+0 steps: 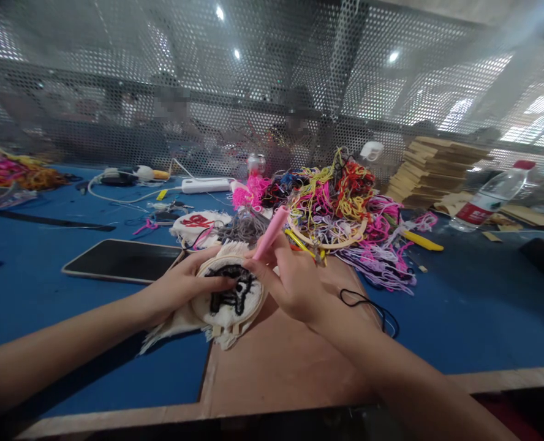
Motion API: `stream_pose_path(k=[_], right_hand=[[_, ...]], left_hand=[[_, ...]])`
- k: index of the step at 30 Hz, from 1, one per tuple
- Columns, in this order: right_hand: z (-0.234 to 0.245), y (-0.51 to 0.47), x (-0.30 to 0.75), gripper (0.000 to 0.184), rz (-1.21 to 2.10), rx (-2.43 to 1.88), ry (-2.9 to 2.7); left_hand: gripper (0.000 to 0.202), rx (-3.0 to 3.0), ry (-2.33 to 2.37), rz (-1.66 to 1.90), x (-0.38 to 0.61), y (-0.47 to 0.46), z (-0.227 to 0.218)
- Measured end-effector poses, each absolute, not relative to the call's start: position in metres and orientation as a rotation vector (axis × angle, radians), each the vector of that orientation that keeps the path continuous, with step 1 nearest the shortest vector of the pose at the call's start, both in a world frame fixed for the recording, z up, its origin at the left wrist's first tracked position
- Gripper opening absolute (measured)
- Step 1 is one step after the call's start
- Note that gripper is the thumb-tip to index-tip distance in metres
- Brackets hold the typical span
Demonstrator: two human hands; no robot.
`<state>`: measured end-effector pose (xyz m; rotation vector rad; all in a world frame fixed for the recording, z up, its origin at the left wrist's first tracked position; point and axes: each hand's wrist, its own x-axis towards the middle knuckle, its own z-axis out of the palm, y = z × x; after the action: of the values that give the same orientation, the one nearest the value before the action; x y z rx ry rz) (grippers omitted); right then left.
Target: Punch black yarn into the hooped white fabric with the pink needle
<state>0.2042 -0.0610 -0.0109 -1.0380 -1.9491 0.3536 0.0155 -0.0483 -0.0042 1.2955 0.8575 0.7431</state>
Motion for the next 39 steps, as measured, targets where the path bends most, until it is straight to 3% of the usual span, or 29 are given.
stream_pose_path(k=[24,39], right_hand=[[0.008,-0.060,0.204,0.010,0.026,-0.874,-2.483],[-0.001,-0.058,0.203,0.016,0.341,-0.991,-2.212]], left_hand=[[0.050,1.227,0.806,0.701,0.014,-0.049,0.001],[0.045,1.245,0.806,0.694,0.013,-0.046,-0.008]])
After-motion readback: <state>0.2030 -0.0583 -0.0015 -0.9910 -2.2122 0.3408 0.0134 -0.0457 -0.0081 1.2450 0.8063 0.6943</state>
